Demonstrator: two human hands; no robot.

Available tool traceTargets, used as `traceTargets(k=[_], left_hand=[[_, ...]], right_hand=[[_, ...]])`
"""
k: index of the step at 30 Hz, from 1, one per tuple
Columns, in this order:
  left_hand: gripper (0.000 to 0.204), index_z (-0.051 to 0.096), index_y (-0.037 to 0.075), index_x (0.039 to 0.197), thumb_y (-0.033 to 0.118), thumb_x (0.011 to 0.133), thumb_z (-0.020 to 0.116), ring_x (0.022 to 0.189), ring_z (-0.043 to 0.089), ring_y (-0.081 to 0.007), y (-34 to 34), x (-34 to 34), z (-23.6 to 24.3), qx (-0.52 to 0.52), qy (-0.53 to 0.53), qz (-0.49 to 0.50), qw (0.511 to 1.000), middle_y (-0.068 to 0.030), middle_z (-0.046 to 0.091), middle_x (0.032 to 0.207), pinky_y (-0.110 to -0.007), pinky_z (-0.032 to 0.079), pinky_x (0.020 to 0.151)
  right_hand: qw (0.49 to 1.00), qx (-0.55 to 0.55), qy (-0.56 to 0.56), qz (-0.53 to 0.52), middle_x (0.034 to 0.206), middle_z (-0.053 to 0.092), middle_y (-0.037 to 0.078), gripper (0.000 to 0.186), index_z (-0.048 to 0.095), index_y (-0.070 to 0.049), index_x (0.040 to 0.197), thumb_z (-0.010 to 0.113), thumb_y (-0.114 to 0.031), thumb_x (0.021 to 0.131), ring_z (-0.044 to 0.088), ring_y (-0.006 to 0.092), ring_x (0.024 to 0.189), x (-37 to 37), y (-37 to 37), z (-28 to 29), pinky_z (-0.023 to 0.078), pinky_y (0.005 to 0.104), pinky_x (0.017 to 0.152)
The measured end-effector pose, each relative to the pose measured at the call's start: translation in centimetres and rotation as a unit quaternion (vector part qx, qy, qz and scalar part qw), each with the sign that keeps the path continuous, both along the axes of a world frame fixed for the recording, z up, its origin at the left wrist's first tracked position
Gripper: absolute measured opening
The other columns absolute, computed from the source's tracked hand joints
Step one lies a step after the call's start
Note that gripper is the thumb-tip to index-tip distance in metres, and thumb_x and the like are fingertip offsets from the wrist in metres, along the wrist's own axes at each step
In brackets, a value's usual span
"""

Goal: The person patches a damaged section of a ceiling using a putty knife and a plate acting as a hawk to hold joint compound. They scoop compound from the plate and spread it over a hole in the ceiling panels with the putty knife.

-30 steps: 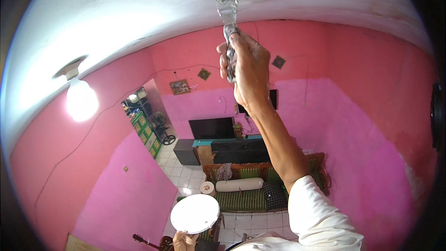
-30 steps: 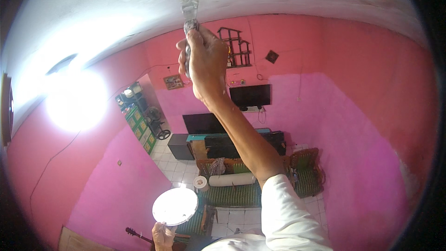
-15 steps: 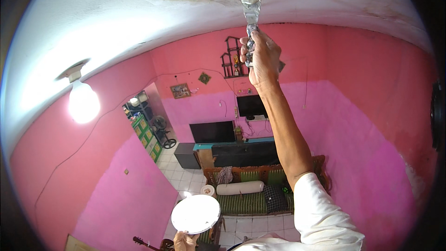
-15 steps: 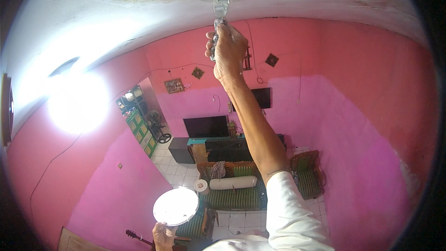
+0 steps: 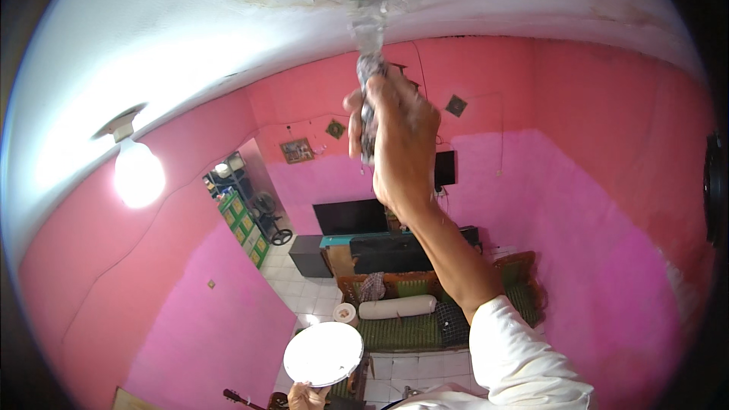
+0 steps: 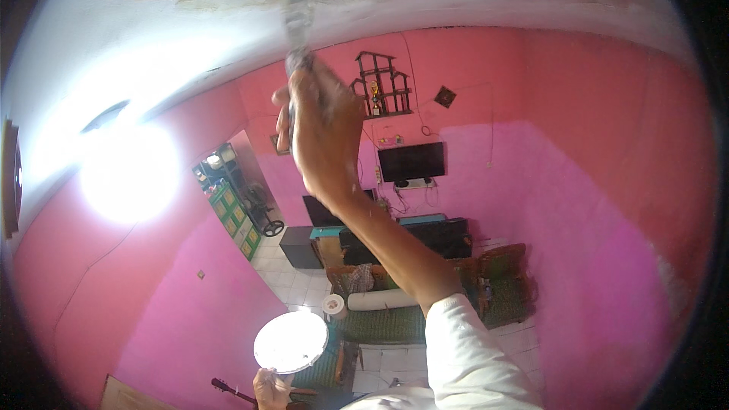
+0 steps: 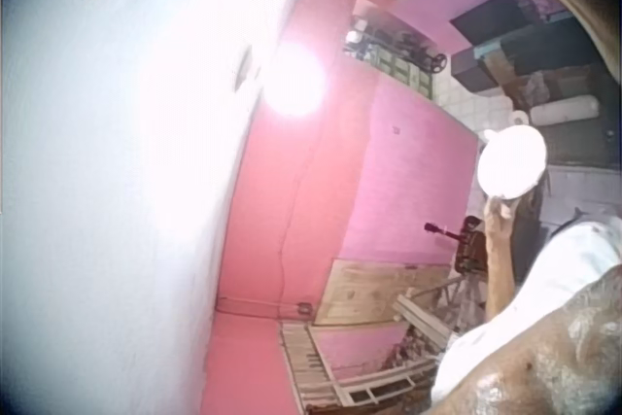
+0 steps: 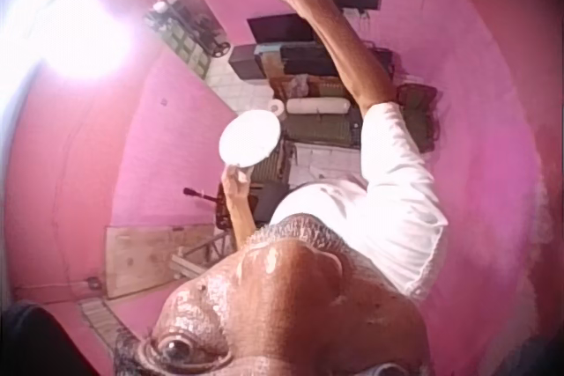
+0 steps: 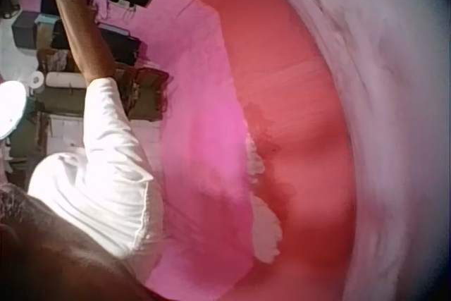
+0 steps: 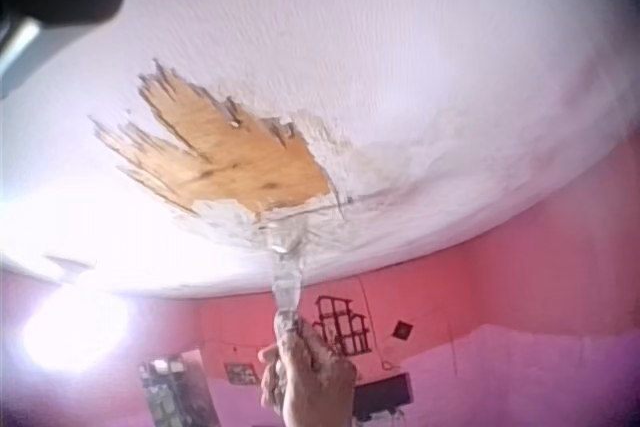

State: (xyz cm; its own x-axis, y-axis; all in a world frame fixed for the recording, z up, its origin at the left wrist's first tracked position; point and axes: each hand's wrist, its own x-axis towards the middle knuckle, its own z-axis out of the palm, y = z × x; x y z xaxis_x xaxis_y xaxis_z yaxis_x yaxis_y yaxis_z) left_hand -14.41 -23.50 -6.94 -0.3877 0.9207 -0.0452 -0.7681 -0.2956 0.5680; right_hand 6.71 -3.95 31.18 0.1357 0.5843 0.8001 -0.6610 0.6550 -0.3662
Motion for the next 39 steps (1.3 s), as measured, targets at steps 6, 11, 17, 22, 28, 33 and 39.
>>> traceTargets(k=[6,11,17,22,28,33,39], left_hand=[[0.036,0.05,0.0,0.118,0.014,0.084,0.049,0.1,0.058,-0.0286,-0.4,0.6,0.1,-0.049,0.002,0.053,0.997,-0.017,0.06,0.107,-0.048,0.048,0.087],[0.045,0.042,0.001,0.126,0.02,0.086,0.051,0.105,0.054,-0.0288,-0.4,-1.9,-5.2,0.056,0.036,-0.042,0.997,-0.0171,0.053,0.119,-0.05,0.043,0.091],[0.05,0.03,-0.008,0.13,0.013,0.088,0.048,0.121,0.038,-0.0311,-0.4,0.4,-0.4,0.006,0.065,0.045,0.997,-0.0176,0.04,0.132,-0.051,0.029,0.103],[0.056,0.022,-0.004,0.134,0.006,0.085,0.048,0.121,0.039,-0.0354,2.0,1.5,2.4,0.028,0.051,0.064,0.996,-0.0184,0.035,0.134,-0.052,0.035,0.1],[0.058,0.023,-0.004,0.131,-0.003,0.08,0.05,0.118,0.045,-0.0337,2.7,2.4,4.3,0.027,0.04,0.129,0.99,-0.0213,0.039,0.129,-0.049,0.041,0.098],[0.055,0.027,-0.003,0.128,-0.006,0.08,0.051,0.114,0.049,-0.0309,4.7,2.6,3.5,0.017,0.004,0.11,0.994,-0.02,0.044,0.126,-0.047,0.044,0.096],[0.049,0.032,-0.001,0.126,-0.004,0.082,0.052,0.109,0.053,-0.0274,5.4,2.3,2.3,0.02,-0.044,0.127,0.991,-0.016,0.05,0.12,-0.043,0.048,0.092]], right_hand=[[0.987,-0.071,-0.115,0.083,0.064,0.052,0.002,0.026,0.056,0.001,0.101,0.044,-0.021,0.095,0.044,0.0054,0.042,-1.2,-1.0,-10.3,0.034,0.0203,0.036],[0.94,-0.244,-0.136,0.193,0.069,0.054,0.004,0.027,0.056,0.001,0.105,0.046,-0.021,0.094,0.046,0.0067,0.044,-2.2,2.0,-23.9,0.035,0.0202,0.036],[0.852,-0.402,-0.167,0.292,0.07,0.058,0.007,0.026,0.056,-0.003,0.1,0.055,-0.026,0.088,0.052,0.0107,0.049,-3.3,2.8,-30.5,0.039,0.0221,0.038],[0.888,-0.313,-0.259,0.217,0.071,0.058,0.005,0.028,0.058,-0.001,0.1,0.053,-0.026,0.089,0.05,0.008,0.049,0.2,0.6,-29.7,0.039,0.02,0.039],[0.898,-0.233,-0.352,0.127,0.071,0.058,0.003,0.03,0.059,-0.002,0.111,0.053,-0.022,0.09,0.049,0.0048,0.052,0.1,-2.1,-31.8,0.039,0.0182,0.042],[0.885,-0.155,-0.439,-0.003,0.073,0.059,0.003,0.023,0.061,-0.005,0.108,0.058,-0.012,0.087,0.051,0.0074,0.054,-0.7,-2.4,-33.6,0.041,0.02,0.047],[0.793,0.158,-0.533,-0.249,0.077,0.055,0.007,0.026,0.064,-0.004,0.101,0.066,-0.007,0.075,0.057,0.0213,0.066,-1.3,-2.1,-34.6,0.046,0.0314,0.055]])
